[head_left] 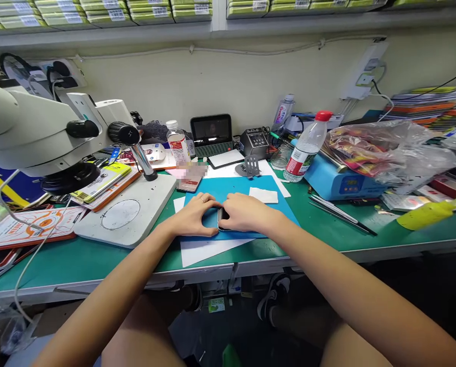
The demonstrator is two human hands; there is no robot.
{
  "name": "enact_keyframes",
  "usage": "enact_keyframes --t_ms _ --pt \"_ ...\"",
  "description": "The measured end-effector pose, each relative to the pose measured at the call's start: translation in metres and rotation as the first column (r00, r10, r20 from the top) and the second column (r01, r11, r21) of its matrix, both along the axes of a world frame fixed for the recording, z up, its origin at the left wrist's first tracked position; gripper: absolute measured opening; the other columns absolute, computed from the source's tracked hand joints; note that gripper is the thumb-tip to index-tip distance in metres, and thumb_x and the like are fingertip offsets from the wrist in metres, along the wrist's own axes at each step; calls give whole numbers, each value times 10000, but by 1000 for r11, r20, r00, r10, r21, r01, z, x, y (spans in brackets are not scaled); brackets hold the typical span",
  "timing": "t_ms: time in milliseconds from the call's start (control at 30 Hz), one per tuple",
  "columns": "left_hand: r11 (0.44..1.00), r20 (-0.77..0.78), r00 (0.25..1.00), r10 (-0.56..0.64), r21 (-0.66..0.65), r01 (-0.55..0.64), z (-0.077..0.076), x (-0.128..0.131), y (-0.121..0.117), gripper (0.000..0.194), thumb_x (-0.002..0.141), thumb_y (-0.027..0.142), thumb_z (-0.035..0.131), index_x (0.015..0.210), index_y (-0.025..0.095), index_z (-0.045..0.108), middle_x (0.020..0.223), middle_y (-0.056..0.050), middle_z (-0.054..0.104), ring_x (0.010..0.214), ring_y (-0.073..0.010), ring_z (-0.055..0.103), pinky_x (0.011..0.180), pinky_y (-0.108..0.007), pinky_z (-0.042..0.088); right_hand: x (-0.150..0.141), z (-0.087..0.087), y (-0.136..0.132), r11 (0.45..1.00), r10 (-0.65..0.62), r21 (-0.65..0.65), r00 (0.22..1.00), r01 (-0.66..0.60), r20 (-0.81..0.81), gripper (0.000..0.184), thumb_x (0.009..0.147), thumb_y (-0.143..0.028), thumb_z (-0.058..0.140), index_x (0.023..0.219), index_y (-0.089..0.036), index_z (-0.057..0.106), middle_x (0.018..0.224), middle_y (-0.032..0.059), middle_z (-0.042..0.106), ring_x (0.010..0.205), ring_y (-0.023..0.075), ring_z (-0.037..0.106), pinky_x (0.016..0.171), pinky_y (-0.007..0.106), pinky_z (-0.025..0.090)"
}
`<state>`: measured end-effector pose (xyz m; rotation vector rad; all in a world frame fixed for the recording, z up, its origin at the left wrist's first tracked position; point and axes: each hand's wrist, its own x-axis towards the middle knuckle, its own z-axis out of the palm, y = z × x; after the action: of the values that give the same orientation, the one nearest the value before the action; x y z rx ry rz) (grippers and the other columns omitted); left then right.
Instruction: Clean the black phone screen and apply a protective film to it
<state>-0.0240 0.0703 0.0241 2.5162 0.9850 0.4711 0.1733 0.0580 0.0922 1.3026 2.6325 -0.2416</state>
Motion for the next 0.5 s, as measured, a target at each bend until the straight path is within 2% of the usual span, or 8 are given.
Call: enact_keyframes --t_ms 200,500 --pt "1000 -19 999 27 -11 -27 1 3 -4 543 753 480 747 1200 224 574 1206 -85 536 1121 -298 475 999 -472 411 -25 15 -6 995 -43 -83 986 57 160 290 817 -277 618 1021 -108 735 1018 178 704 984 311 651 654 328 445" --pt "1000 32 999 25 0 -25 -6 4 -3 604 769 605 731 1226 236 587 1184 -89 540 1092 -301 477 963 -474 416 -43 25 -4 983 -93 -132 963 129 252 404 719 -264 726 1106 -147 718 953 134 731 893 304 686 681 354 498"
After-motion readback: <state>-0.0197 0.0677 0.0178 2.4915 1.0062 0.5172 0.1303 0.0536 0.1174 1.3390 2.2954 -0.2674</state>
